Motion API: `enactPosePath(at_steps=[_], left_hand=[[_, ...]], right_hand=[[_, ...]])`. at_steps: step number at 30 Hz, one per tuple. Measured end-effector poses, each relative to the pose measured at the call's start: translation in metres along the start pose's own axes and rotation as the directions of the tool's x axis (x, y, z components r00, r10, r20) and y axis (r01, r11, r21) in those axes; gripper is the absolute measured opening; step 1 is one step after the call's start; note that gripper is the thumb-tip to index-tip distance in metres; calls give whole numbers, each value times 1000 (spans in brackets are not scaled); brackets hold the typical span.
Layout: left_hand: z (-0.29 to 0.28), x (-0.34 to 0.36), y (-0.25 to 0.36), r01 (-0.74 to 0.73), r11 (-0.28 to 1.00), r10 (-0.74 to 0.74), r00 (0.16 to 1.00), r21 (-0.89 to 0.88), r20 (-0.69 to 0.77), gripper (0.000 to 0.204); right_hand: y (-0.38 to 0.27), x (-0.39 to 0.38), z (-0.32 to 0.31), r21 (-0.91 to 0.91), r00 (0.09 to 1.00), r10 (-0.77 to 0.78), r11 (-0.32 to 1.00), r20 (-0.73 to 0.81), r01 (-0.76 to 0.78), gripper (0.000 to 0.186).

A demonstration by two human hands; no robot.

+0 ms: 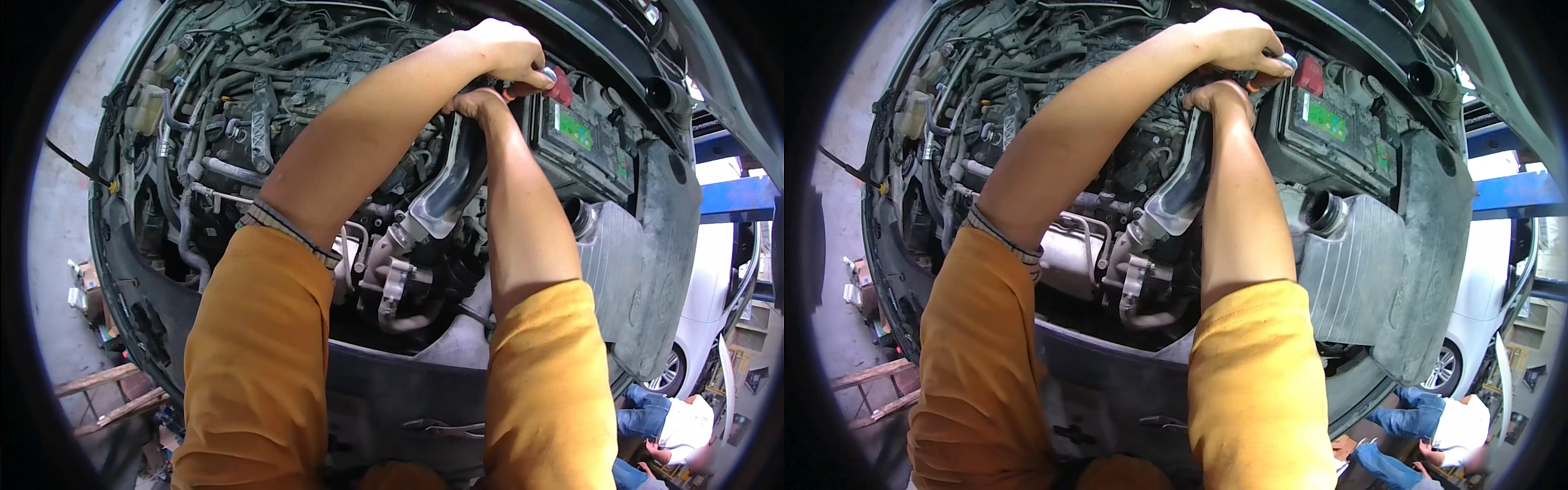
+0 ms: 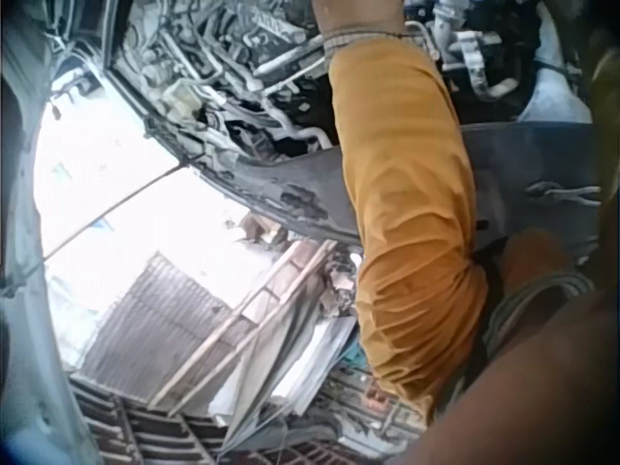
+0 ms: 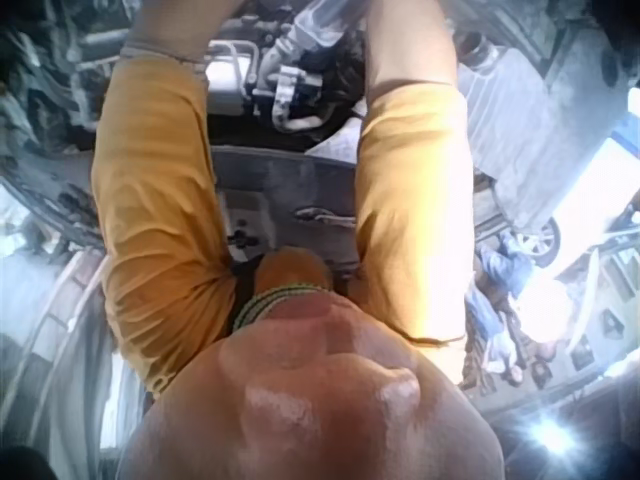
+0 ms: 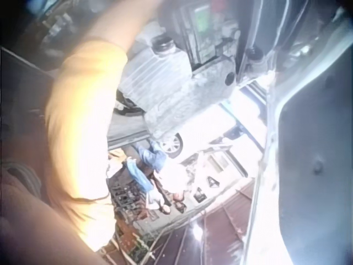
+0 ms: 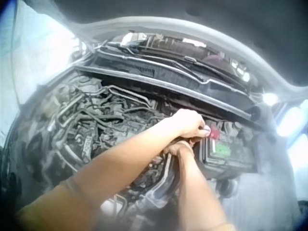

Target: The person uses pliers and a screwdriver to loosen and remove a hose clamp from a car's air intake hose. They detach the hose from the engine, inspect the connection, and then reattach the hose, tightening the clamp to secure it.

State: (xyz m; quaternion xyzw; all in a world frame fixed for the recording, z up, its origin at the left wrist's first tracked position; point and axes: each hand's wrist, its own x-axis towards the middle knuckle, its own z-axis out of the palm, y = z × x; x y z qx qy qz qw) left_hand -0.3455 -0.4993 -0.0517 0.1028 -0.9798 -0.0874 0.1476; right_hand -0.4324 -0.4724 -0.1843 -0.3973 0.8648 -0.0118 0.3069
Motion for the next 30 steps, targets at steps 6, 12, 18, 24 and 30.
enactPosePath(at_steps=[6, 12, 18, 24, 30], left_hand=[[3, -7, -4, 2, 1000, -2, 1000, 6, -6, 49], [1, -4, -1, 3, 1000, -3, 1000, -22, 4, 47], [-1, -5, 3, -12, 1000, 12, 1000, -21, -23, 46], [-2, 1, -3, 60, 998, -61, 998, 14, 18, 47], [-26, 6, 24, 2, 995, -5, 999, -95, -32, 40]], right_hand=[[-9, -37, 2, -7, 994, -68, 998, -85, 68, 68], [-7, -59, -1, 26, 973, -89, 995, -213, 97, 70], [-3, -56, 6, 9, 965, -126, 991, -229, 131, 73], [-11, -59, -2, 45, 988, -20, 999, -151, 27, 70], [15, -36, 4, -158, 968, -157, 979, -198, 127, 69]])
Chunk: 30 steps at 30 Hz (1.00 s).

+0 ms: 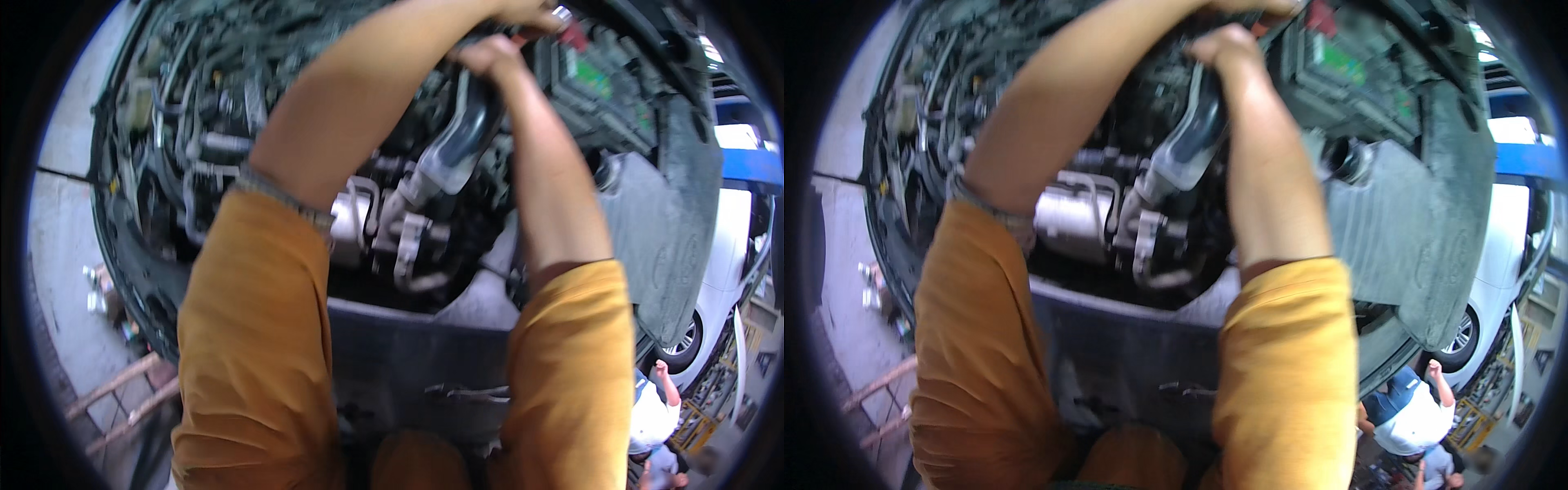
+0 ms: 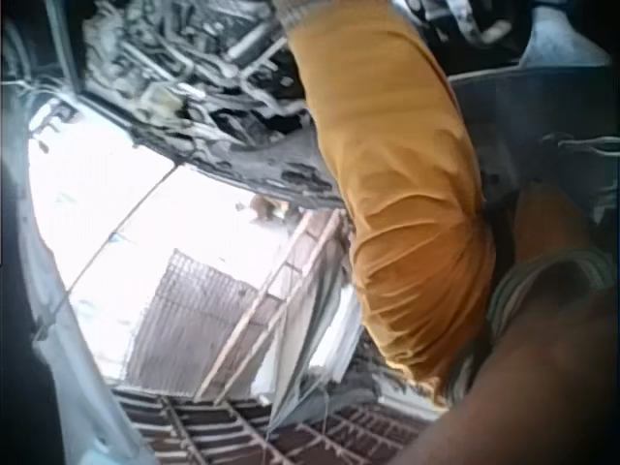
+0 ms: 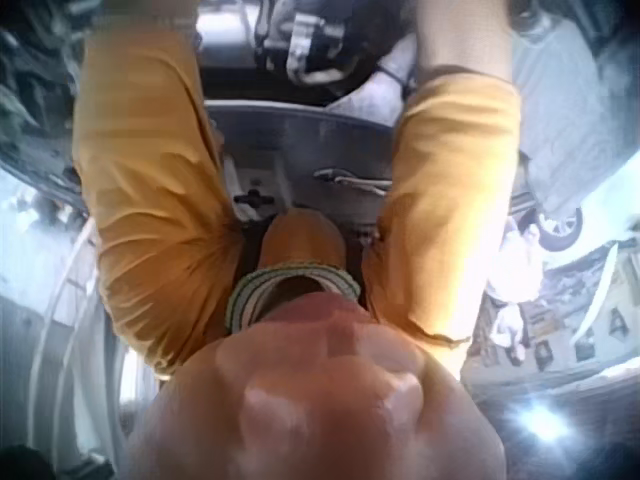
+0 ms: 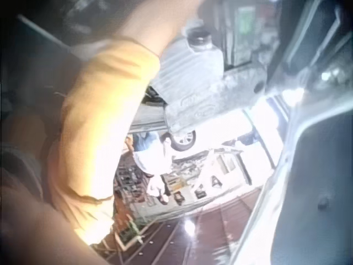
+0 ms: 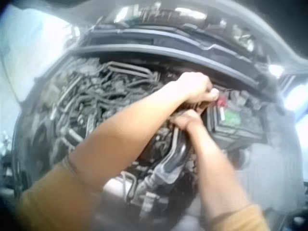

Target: The person uses pliers and a screwdriver to loosen and remove a hose clamp from a car's air intake hose. They detach the hose from the engine, inspect the connection, and then reattach the hose, tightening the clamp to secure it.

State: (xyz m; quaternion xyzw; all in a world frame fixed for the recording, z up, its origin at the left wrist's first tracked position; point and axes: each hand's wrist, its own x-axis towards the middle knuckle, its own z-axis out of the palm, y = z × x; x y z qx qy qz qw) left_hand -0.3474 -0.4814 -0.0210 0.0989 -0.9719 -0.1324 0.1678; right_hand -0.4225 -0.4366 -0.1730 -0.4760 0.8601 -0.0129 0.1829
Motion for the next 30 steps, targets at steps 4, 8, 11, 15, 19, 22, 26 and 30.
enactPosePath(at_steps=[4, 8, 11, 15, 19, 22, 26, 30], left_hand=[[15, -17, -13, 49, 999, -50, 998, 14, 31, 40], [17, -26, -20, 76, 997, -76, 997, 11, 33, 39], [13, -22, -21, 66, 997, -67, 997, 27, 44, 40], [14, -20, -20, 38, 999, -38, 999, 18, -5, 40], [16, -26, -21, 58, 998, -59, 998, 23, 28, 39], [16, -38, -23, 83, 996, -83, 996, 32, 18, 40], [25, -31, -28, 57, 998, -57, 998, 40, 2, 47], [23, -20, -29, 50, 996, -52, 999, 79, 17, 52]], right_hand=[[13, 23, 19, 204, 886, -333, 890, -321, 408, 51], [-13, -34, -7, 706, 996, 47, 703, 75, -86, 68], [-9, -21, -2, 737, 988, 65, 659, 143, -150, 68], [-20, -46, -32, 731, 962, 53, 639, 269, -240, 67], [-9, -20, -8, 802, 983, 40, 573, 177, -168, 64], [4, -3, 20, 717, 973, 133, 696, -190, 45, 70], [6, -24, 23, 598, 771, 382, 801, -510, -2, 82], [-1, -54, -18, 621, 697, 432, 783, -572, 25, 58]])
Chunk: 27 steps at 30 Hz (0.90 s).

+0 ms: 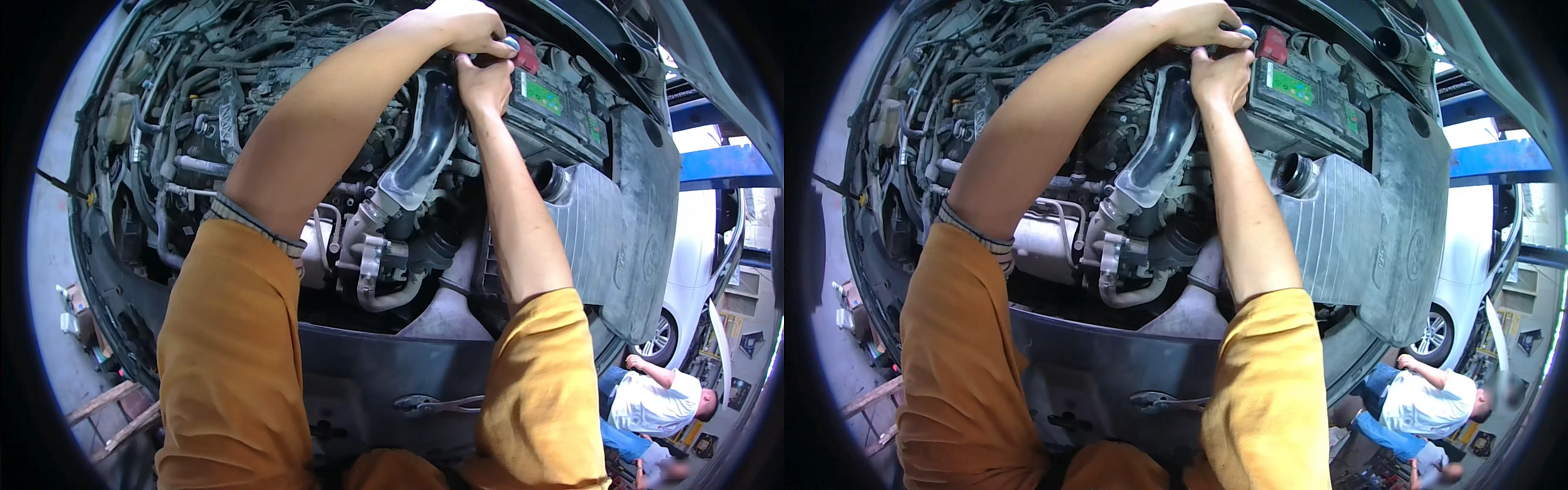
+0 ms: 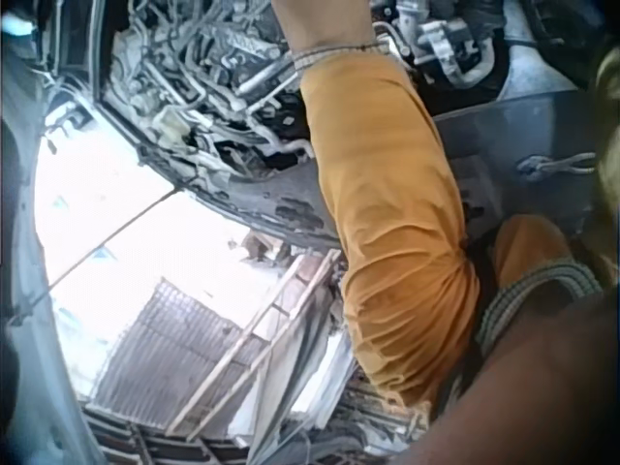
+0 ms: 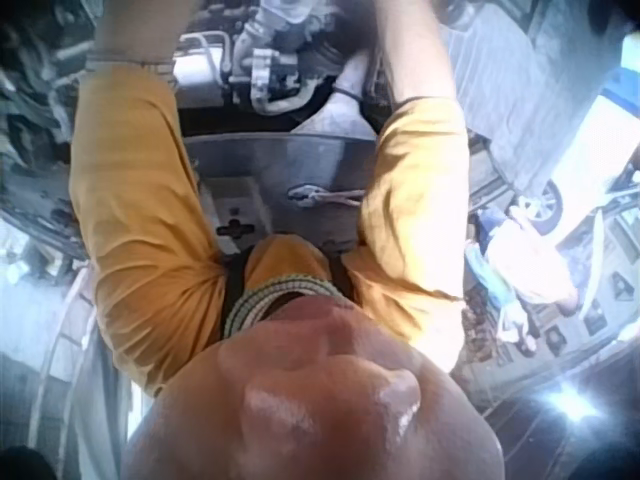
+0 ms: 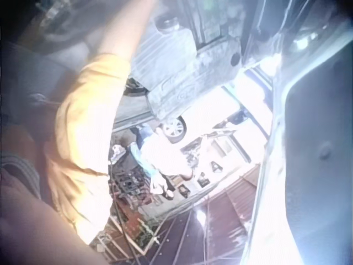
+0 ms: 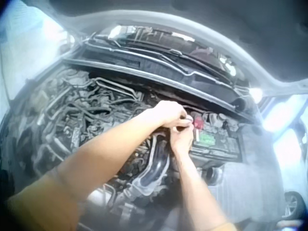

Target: The person uses pliers and a screwdriver to loosen and remove a hose clamp from a car's air intake hose. They detach the hose from the engine, inspect the connection, and then reattach the hose, tightening the clamp to secure it.

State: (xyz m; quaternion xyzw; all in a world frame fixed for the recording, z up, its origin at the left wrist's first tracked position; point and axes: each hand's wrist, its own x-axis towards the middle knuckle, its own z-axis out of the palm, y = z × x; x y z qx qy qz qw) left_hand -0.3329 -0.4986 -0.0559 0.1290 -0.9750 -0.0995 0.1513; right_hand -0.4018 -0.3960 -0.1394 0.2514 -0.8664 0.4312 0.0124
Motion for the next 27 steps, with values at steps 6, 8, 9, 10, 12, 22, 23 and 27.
enactPosePath(at_steps=[6, 8, 9, 10, 12, 22, 23, 27], left_hand=[[8, 7, 8, 44, 998, -43, 999, 42, -20, 56], [5, 4, 9, 49, 998, -48, 999, 46, -16, 58], [4, 3, 9, 9, 998, -5, 999, 65, -52, 64], [2, 4, 7, 25, 998, -23, 999, 60, -34, 62], [1, 8, 9, 49, 999, -49, 999, 6, -12, 56], [21, -22, 4, 95, 516, -406, 902, -851, -146, 50], [20, -24, 2, 90, 445, -421, 899, -891, -119, 49], [13, -34, -9, 150, 423, -419, 907, -894, -46, 46]], right_hand=[[8, 37, -26, 168, 975, -204, 968, 87, 187, 42], [9, 42, -36, 138, 952, -262, 961, 158, 241, 41], [9, 47, -41, 124, 939, -286, 956, 193, 266, 40], [10, 51, -46, 111, 924, -309, 950, 227, 290, 40], [17, 59, -55, 99, 919, -294, 956, 263, 277, 40], [30, 35, -65, 244, 936, -277, 944, 218, 222, 35], [28, 33, -68, 245, 934, -282, 943, 221, 226, 34], [32, 32, -73, 219, 923, -314, 939, 224, 266, 33]])
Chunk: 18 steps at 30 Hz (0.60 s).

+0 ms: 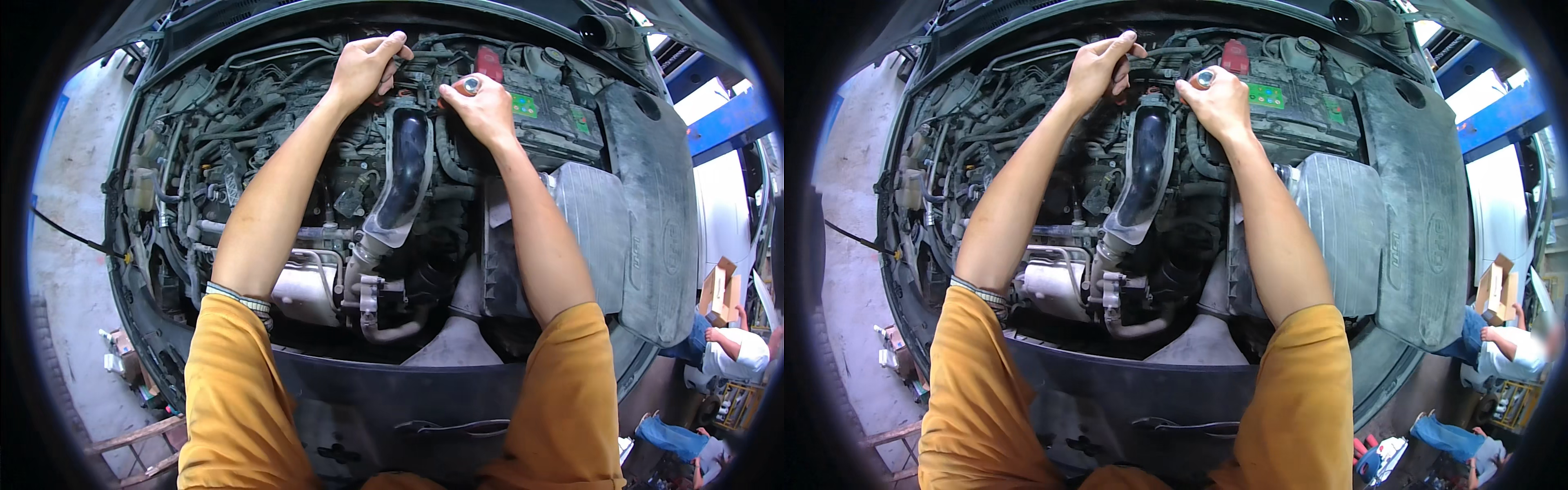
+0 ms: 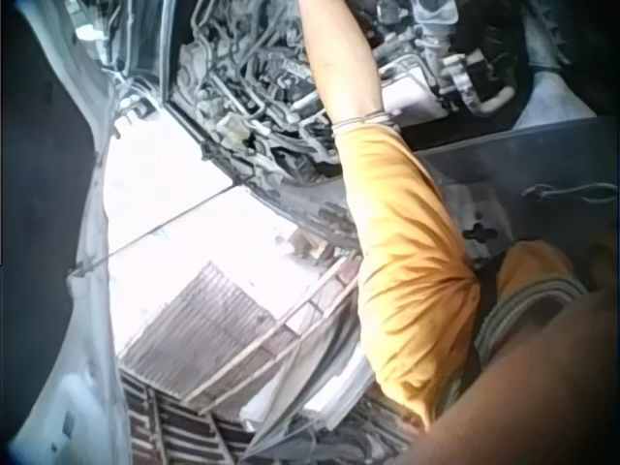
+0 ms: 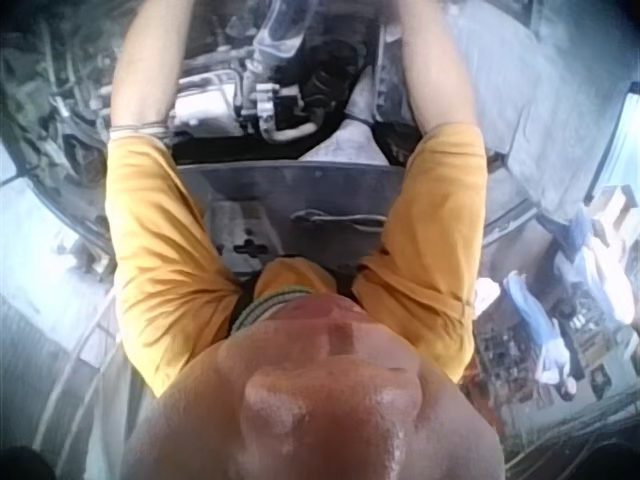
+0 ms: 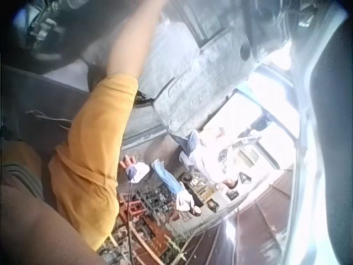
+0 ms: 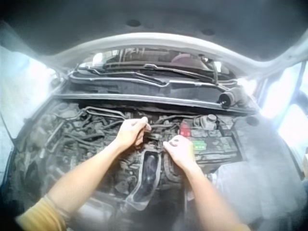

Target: The person uses pliers and a screwdriver to loosen and remove a hose clamp from a car's air intake hose. They detach the hose from the engine, inspect the connection, and then reattach the hose, tightening the clamp to secure it.

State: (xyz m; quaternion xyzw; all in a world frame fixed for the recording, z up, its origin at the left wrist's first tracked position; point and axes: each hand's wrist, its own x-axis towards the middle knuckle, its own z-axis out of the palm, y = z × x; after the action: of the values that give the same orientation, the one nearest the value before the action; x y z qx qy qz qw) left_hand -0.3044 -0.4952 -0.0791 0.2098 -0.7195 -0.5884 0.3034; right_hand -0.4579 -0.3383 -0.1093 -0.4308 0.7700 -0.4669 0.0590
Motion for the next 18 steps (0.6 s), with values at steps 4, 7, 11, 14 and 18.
enactPosePath(at_steps=[4, 7, 11, 14, 18], left_hand=[[-15, -6, 2, 16, 997, -21, 998, -81, -60, 44], [-12, -5, 5, -22, 988, 12, 998, -150, -68, 42], [-12, -10, 23, -104, 993, 102, 994, -52, -39, 44], [-17, -9, 49, -174, 982, 169, 983, -72, -73, 44], [-55, -42, 109, -271, 942, 227, 948, -196, -221, 44]], right_hand=[[-7, -2, 1, 32, 998, 64, 997, -13, -64, 32], [5, 5, 4, 19, 997, 60, 998, -55, -60, 33], [-6, -1, 9, 4, 998, 2, 1000, -61, -1, 34], [-16, 1, -1, 16, 974, 64, 998, -219, -62, 34], [-19, 10, -17, 219, 940, 72, 976, -333, 3, 29]])
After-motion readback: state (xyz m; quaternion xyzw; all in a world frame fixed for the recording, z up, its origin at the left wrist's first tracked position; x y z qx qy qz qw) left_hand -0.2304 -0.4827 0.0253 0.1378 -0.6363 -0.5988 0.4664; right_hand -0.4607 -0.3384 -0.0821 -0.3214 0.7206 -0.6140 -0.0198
